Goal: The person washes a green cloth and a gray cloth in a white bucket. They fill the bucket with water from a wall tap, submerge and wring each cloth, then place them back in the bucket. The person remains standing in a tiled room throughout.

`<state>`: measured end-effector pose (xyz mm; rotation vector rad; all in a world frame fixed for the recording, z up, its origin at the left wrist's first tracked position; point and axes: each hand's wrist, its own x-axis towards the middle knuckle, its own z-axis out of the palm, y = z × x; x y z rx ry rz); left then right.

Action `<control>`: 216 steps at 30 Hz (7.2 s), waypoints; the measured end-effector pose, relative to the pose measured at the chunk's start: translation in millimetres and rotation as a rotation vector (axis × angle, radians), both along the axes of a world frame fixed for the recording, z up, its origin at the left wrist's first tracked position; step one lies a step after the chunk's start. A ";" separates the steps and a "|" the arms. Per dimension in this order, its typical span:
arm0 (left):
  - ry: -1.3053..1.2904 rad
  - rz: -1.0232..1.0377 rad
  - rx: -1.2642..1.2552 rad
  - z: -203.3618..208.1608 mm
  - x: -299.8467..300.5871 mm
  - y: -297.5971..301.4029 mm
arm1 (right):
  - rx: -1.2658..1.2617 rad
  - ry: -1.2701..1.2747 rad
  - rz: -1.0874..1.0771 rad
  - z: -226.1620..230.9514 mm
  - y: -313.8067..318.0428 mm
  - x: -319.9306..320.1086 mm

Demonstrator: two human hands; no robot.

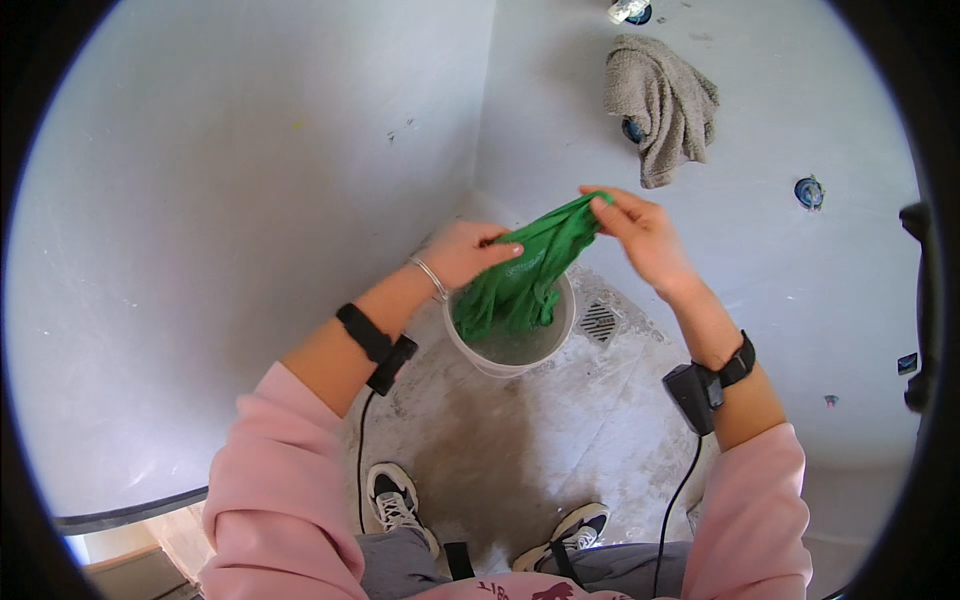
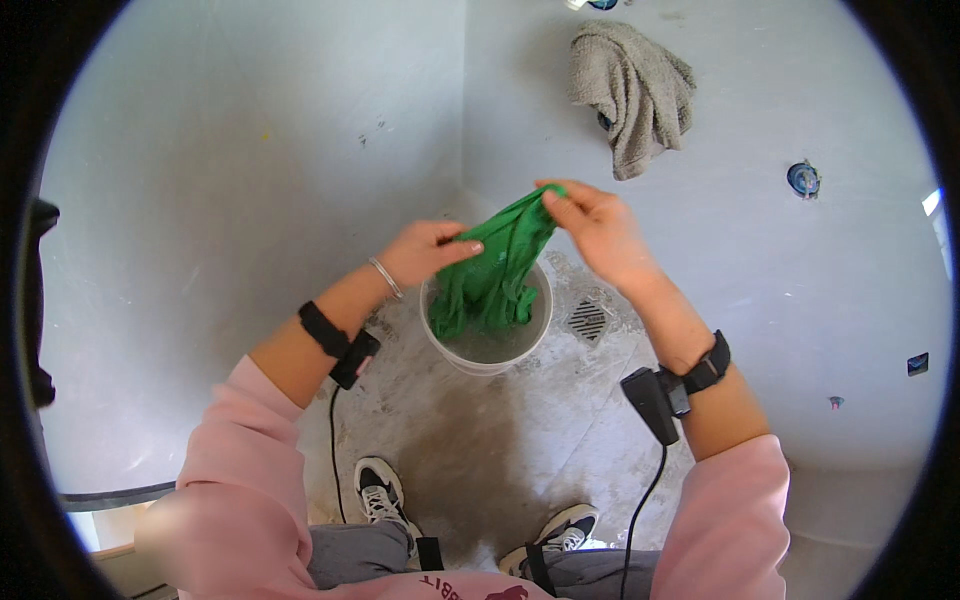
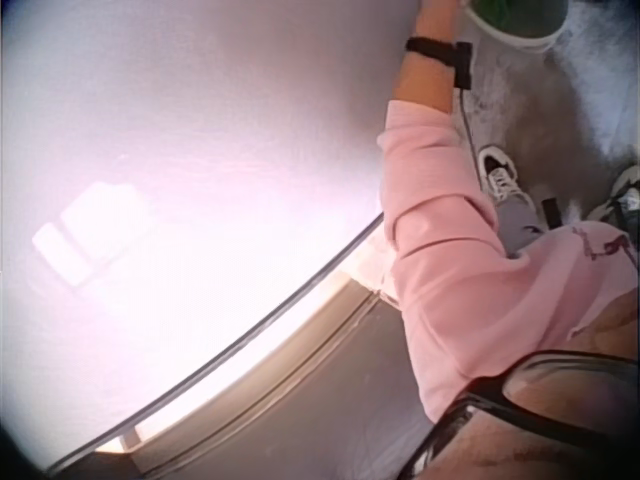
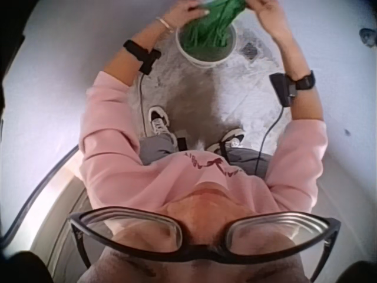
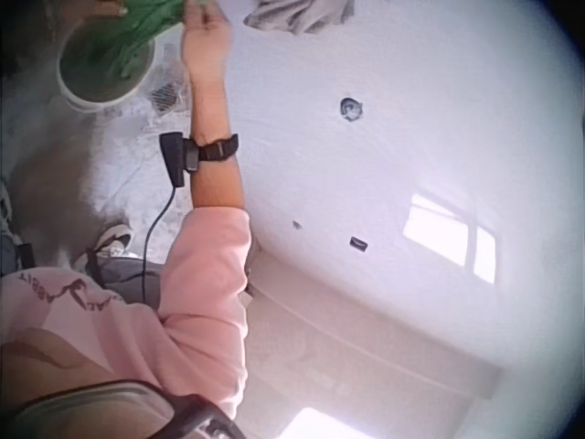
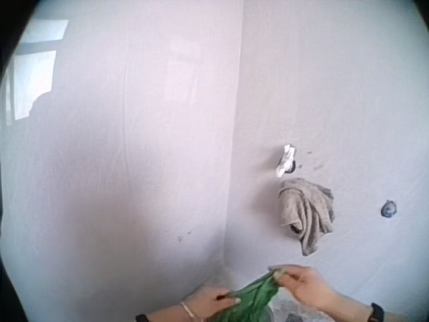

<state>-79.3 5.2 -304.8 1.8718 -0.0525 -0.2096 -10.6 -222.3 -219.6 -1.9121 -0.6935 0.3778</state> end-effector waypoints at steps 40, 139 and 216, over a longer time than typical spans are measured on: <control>-0.185 0.145 0.214 -9.3 18.8 -8.5 | -0.203 -0.017 0.059 -102.7 13.9 5.2; 0.103 -0.193 0.796 -82.6 7.2 -36.7 | -0.768 -0.213 0.281 -172.0 15.8 -29.3; 0.095 0.304 0.146 -18.2 10.3 -42.4 | -0.516 -0.240 0.091 -92.7 14.4 -56.8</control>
